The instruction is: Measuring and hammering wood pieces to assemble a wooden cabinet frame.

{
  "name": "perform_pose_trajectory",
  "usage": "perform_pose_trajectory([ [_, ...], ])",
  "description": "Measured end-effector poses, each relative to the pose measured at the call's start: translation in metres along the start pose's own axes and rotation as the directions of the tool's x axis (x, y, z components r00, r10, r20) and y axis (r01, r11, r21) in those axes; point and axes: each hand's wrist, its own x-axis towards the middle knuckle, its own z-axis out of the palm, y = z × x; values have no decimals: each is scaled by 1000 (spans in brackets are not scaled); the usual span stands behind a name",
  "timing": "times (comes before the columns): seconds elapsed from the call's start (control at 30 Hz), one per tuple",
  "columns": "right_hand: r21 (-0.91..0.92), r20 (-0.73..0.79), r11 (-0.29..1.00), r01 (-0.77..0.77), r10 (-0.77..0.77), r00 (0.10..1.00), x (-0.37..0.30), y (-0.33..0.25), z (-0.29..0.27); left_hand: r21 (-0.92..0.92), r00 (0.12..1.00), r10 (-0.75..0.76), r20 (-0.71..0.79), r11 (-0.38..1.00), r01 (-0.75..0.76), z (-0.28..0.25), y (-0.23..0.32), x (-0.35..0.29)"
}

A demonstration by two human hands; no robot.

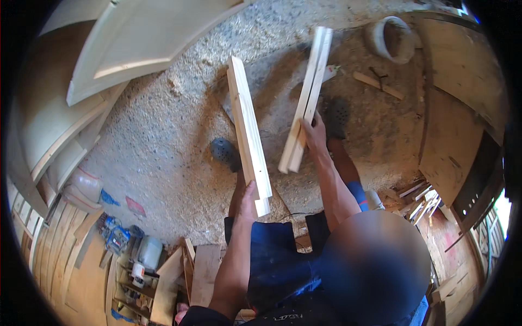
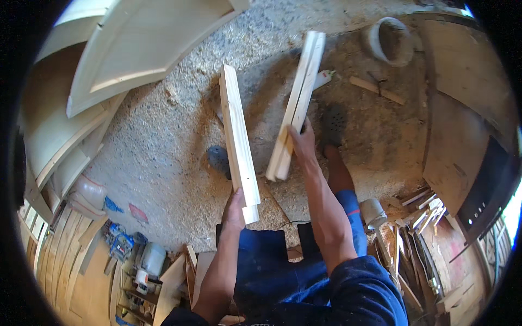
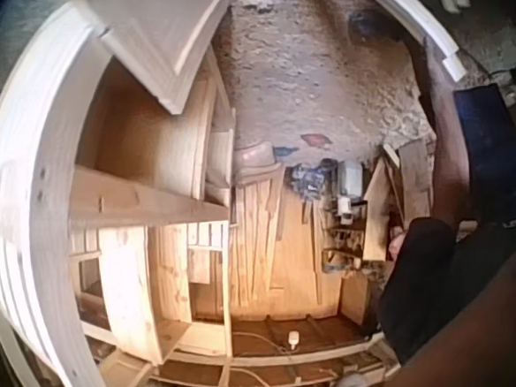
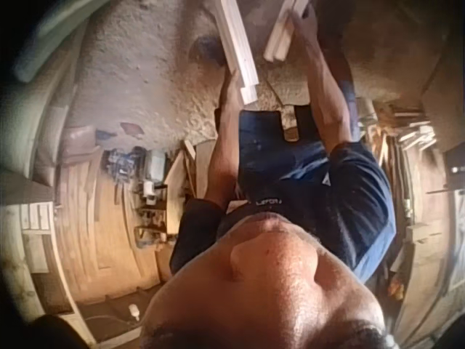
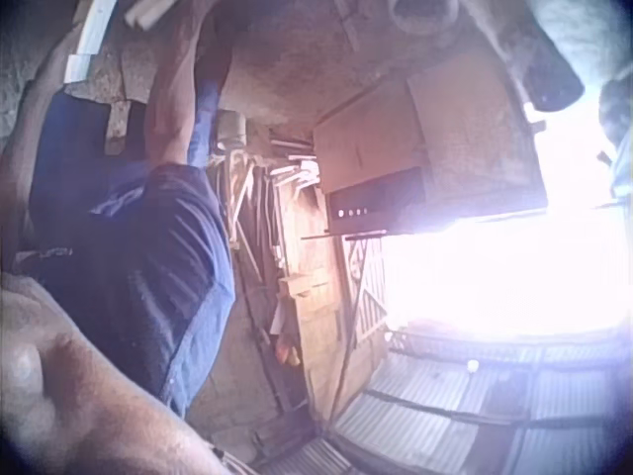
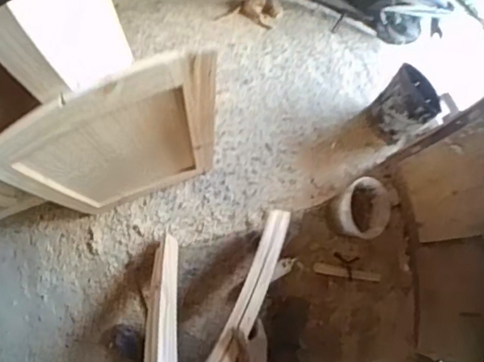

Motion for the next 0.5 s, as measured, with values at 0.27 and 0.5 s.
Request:
perform_pose_trajectory([
  [0.27,103,519,994,35,-84,851,-192,-110,-124,583,993,121,12,806,-106,44,-19,-38],
  [0.5,-306,330,902,306,-201,922,-392,-190,-181,193,851,65,522,962,-192,217,46,-170],
])
